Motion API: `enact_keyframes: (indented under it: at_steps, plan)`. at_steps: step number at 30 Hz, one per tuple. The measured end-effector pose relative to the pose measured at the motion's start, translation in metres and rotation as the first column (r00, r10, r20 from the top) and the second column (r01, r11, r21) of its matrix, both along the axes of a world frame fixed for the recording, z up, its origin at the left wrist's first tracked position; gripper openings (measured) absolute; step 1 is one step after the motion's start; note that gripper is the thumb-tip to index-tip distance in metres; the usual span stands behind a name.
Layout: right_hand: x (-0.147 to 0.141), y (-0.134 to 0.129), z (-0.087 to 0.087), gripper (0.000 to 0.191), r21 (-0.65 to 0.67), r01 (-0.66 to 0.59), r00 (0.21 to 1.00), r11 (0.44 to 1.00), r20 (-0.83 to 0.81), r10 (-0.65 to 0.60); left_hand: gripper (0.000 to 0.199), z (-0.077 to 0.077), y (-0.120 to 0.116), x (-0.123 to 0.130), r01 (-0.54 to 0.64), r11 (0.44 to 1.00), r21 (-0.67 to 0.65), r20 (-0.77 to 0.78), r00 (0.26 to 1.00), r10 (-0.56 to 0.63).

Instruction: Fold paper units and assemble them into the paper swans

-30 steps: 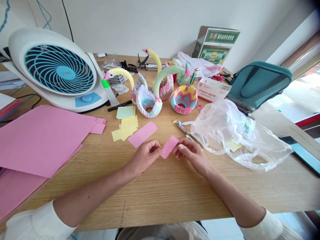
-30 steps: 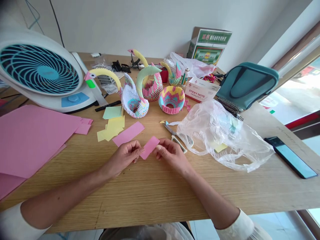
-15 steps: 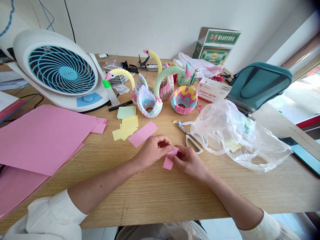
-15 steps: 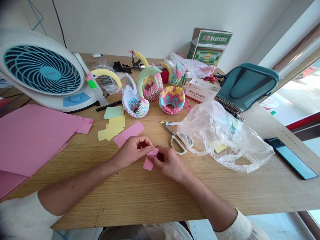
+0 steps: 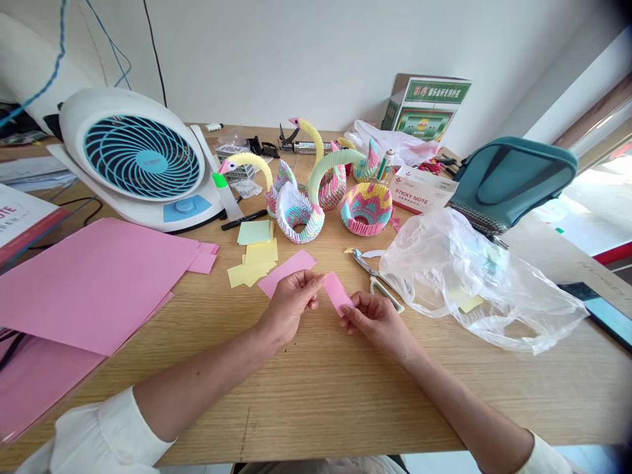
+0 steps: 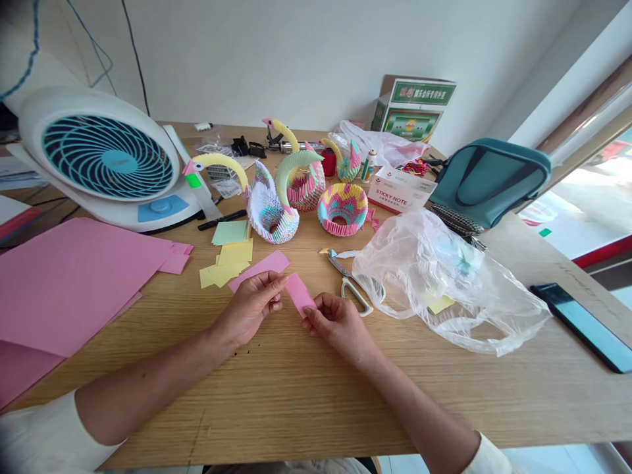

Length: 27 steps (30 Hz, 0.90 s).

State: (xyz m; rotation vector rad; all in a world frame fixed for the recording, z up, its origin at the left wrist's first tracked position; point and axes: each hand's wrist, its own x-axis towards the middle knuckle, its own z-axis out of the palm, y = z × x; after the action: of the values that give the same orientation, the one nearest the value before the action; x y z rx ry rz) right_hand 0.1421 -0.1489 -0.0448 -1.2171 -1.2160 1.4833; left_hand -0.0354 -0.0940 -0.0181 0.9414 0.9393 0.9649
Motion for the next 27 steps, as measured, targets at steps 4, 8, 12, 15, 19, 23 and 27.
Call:
enact_keyframes:
  at_steps: [4,8,12,15,19,23,27]
  plan:
    - [0.0005,-0.0018,-0.0001,0.039,0.026,0.002,0.999,1.000,0.047,-0.003,0.042,-0.0045,0.0004,-0.0005,0.136,0.991,-0.001,-0.115,0.984,-0.136]
    - [0.0014,-0.0029,0.0006,0.037,0.072,-0.009,0.996,0.997,0.094,0.002,0.043,-0.0086,-0.0023,0.0005,0.214,0.977,-0.001,-0.228,0.951,-0.209]
    - [0.0011,-0.0021,-0.0004,0.035,0.085,-0.043,0.993,0.995,0.110,0.034,0.043,-0.0077,-0.0047,0.0022,0.153,0.988,0.031,-0.201,0.969,-0.144]
    - [0.0006,-0.0012,-0.0019,0.037,0.059,-0.047,0.994,0.997,0.097,0.041,0.043,-0.0063,-0.0064,0.0028,0.142,0.989,0.032,-0.184,0.974,-0.133]
    - [0.0011,0.0001,-0.0024,0.040,0.033,-0.028,0.998,0.999,0.064,0.025,0.042,-0.0063,-0.0069,0.0021,0.152,0.988,0.021,-0.168,0.975,-0.146]
    - [0.0013,0.0006,0.0019,0.042,-0.005,-0.017,0.999,1.000,0.043,0.018,0.044,-0.0071,-0.0029,-0.0013,0.104,0.994,0.043,-0.163,0.982,-0.095]
    - [0.0008,0.0009,0.0064,0.044,-0.038,-0.001,0.999,0.999,0.038,0.003,0.046,-0.0058,-0.0003,-0.0039,0.111,0.992,0.055,-0.169,0.980,-0.101]
